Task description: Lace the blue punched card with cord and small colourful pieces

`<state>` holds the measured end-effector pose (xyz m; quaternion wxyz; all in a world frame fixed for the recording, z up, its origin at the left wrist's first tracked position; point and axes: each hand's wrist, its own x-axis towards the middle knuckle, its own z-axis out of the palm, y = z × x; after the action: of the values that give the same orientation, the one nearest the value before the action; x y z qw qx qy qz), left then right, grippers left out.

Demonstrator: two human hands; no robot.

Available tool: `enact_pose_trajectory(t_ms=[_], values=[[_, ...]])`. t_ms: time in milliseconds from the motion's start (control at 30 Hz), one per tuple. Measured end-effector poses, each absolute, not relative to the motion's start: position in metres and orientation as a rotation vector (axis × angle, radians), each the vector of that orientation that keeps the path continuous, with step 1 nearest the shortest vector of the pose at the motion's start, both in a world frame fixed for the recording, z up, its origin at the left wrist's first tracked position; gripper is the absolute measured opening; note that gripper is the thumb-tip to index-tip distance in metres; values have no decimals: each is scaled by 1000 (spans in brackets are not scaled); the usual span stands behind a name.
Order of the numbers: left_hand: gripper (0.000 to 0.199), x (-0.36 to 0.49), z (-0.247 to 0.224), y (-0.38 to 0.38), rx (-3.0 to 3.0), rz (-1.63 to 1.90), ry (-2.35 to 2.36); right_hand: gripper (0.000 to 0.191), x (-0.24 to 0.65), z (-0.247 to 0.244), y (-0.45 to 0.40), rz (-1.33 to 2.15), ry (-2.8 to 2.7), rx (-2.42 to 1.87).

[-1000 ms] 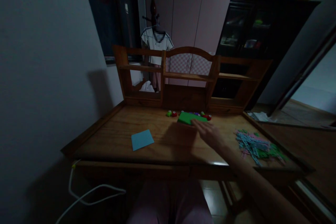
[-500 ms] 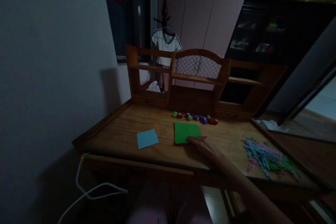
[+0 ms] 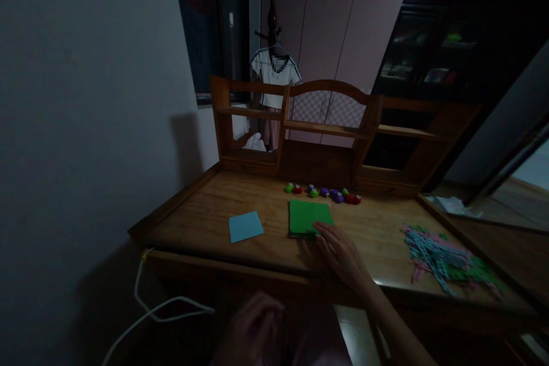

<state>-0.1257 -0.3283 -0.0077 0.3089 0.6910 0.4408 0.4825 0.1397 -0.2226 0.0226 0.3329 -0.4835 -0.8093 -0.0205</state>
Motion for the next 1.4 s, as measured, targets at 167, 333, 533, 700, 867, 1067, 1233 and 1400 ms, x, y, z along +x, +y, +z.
enact_pose_trajectory(t_ms=[167, 333, 533, 700, 867, 1067, 1233, 1400], values=[[25, -174, 23, -209, 1827, 1500, 1642, 37, 139, 8, -265, -79, -1883, -1201], [37, -226, 14, -120, 1835, 1081, 2066, 40, 160, -14, -305, -172, -1896, -1308], [21, -251, 1, -103, 1771, 774, 2045, 40, 184, -23, -337, -339, -1977, -1266], [15, -253, 3, -108, 1810, 728, 2055, 39, 185, -11, -351, -336, -1960, -1286], [18, -250, -2, -109, 1876, 755, 2008, 43, 186, -21, -353, -218, -1937, -1398], [14, -242, -2, -111, 2008, 702, 2056, 50, 189, -35, -349, -129, -1993, -1397], [17, -231, 16, -130, 2186, 852, 2129, 48, 187, -37, -347, -130, -1991, -1395], [21, -203, 82, -182, 2073, 1650, 2118, 45, 192, -32, -346, -144, -1974, -1367]])
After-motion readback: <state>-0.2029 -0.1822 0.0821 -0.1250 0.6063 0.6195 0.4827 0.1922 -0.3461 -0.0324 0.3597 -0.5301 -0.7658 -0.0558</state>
